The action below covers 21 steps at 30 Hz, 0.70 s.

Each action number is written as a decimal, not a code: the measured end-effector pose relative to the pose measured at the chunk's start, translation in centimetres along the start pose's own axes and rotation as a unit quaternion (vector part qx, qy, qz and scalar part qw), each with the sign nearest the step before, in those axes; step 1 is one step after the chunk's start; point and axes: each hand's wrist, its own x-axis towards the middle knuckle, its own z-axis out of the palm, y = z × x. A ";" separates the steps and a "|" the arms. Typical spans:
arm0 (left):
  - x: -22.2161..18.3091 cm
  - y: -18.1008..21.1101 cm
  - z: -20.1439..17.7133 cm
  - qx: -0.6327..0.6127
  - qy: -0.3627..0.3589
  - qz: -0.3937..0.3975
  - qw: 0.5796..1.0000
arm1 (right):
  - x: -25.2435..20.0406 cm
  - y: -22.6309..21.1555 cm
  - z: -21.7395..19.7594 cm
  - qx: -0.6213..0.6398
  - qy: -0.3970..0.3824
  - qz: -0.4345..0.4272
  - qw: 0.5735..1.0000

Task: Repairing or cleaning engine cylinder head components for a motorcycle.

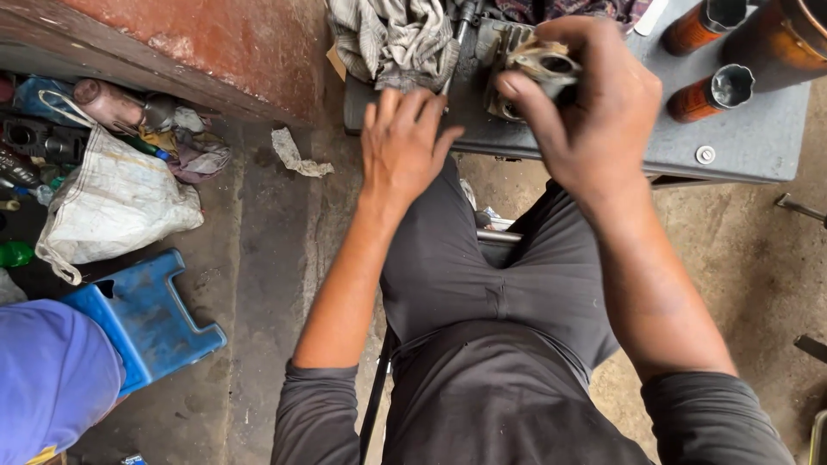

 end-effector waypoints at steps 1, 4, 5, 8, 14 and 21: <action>-0.2 -0.1 0.2 0.002 0.000 -0.002 1.000 | 0.0 0.5 -0.2 0.002 -0.001 -0.001 1.000; -0.8 -0.2 1.0 0.007 -0.019 -0.025 0.999 | -0.8 2.7 -0.5 0.046 0.006 0.009 0.999; -0.8 -0.3 1.3 0.005 -0.017 -0.020 1.000 | -1.3 4.0 -0.5 0.055 0.025 0.011 0.998; -0.6 -0.7 2.3 0.010 -0.024 -0.007 1.000 | -4.1 7.0 0.1 0.085 0.055 0.038 0.994; -2.5 -0.5 3.8 0.036 -0.072 0.047 0.996 | -10.3 8.1 3.4 0.305 0.120 0.191 0.925; -6.9 7.4 0.7 -0.388 0.085 -0.173 0.901 | -11.0 1.6 7.6 0.552 -0.071 0.567 0.607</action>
